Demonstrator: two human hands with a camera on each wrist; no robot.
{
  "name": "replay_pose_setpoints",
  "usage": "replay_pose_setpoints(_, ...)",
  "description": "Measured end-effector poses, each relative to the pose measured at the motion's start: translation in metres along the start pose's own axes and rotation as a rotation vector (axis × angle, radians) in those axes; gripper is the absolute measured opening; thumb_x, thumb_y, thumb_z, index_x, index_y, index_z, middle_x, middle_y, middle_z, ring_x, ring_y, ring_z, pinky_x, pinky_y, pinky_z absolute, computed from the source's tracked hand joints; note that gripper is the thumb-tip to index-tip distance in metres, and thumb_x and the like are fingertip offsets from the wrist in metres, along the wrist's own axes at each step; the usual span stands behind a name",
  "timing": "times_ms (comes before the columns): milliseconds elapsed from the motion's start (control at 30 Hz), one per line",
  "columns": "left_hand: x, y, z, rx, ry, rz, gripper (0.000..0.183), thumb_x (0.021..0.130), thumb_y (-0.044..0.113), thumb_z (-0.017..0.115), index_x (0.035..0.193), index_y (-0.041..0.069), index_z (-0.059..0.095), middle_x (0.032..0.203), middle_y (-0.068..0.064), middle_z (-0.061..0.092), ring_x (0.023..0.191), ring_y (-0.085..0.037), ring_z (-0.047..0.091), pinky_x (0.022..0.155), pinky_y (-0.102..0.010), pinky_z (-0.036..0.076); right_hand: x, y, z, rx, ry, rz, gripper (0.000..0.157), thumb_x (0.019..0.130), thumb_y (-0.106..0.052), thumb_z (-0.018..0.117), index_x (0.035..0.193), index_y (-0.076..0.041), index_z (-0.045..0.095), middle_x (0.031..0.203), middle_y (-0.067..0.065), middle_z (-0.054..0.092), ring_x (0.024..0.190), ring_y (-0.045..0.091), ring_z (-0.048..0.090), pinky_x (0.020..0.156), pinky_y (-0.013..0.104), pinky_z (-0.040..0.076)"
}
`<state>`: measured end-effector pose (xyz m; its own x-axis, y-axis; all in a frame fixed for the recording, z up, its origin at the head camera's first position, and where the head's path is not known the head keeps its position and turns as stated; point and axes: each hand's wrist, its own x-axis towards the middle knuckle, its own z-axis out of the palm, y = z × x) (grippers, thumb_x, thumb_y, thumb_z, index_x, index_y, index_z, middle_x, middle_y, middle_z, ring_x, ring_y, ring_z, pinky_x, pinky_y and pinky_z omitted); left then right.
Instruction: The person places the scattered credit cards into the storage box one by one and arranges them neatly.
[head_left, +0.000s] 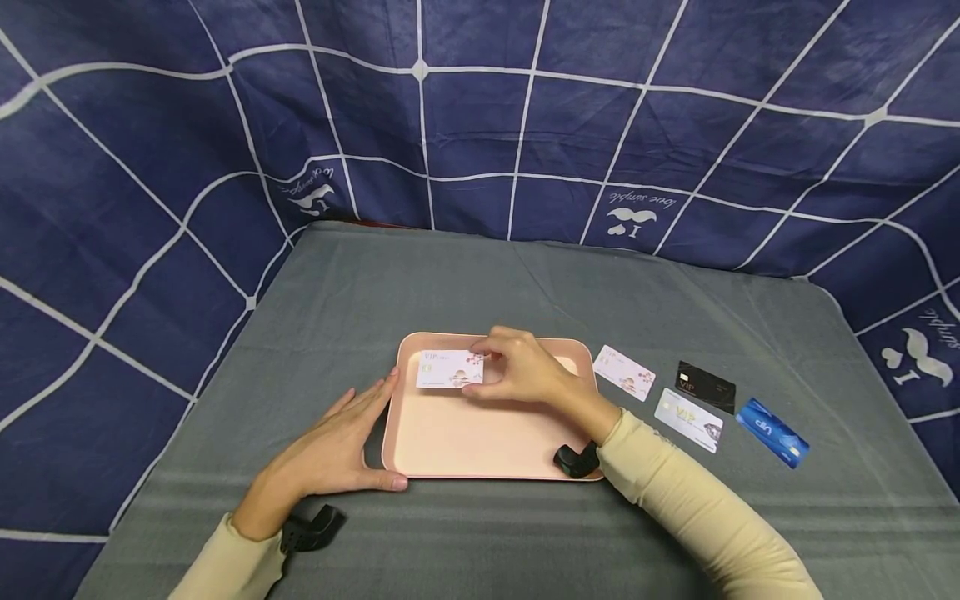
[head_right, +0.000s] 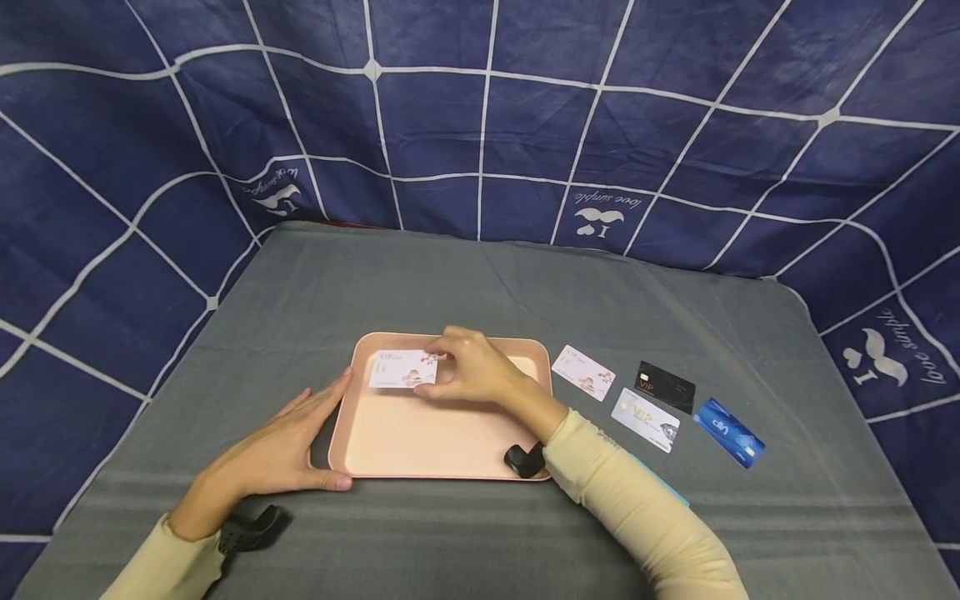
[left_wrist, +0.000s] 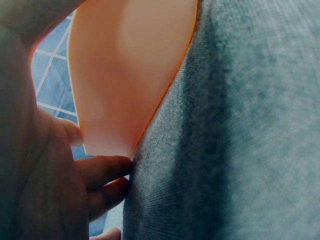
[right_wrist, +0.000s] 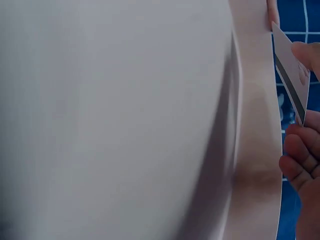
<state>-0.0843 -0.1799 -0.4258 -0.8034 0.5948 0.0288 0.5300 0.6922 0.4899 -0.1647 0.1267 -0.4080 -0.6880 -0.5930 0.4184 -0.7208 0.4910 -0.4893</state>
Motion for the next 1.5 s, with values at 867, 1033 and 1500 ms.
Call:
replay_pose_setpoints(867, 0.004, -0.001, -0.001, 0.003, -0.012, 0.003, 0.13, 0.07, 0.073, 0.074, 0.159, 0.006, 0.007, 0.16, -0.017, 0.023, 0.142, -0.039, 0.031, 0.112, -0.064, 0.019, 0.008, 0.001, 0.01, -0.119, -0.139, 0.059, 0.05, 0.075, -0.04, 0.084, 0.108, -0.003, 0.073, 0.099, 0.003, 0.066, 0.086, 0.013, 0.062, 0.076, 0.026, 0.052)
replay_pose_setpoints(1033, 0.003, -0.001, -0.001, 0.014, -0.006, 0.007, 0.129, 0.071, 0.074, 0.072, 0.159, 0.005, 0.008, 0.16, -0.017, 0.024, 0.142, -0.039, 0.032, 0.111, -0.065, 0.02, 0.011, -0.002, 0.012, -0.164, -0.186, 0.075, 0.051, 0.078, -0.041, 0.082, 0.109, -0.002, 0.073, 0.104, 0.006, 0.067, 0.094, 0.016, 0.064, 0.083, 0.029, 0.053)
replay_pose_setpoints(1500, 0.001, -0.001, 0.0, 0.023, 0.001, 0.01, 0.129, 0.07, 0.076, 0.071, 0.159, 0.006, 0.008, 0.16, -0.016, 0.023, 0.142, -0.037, 0.032, 0.112, -0.064, 0.02, 0.017, -0.012, 0.018, -0.294, -0.253, 0.093, 0.045, 0.083, -0.041, 0.077, 0.106, -0.002, 0.072, 0.109, 0.01, 0.068, 0.095, 0.019, 0.066, 0.081, 0.031, 0.054)
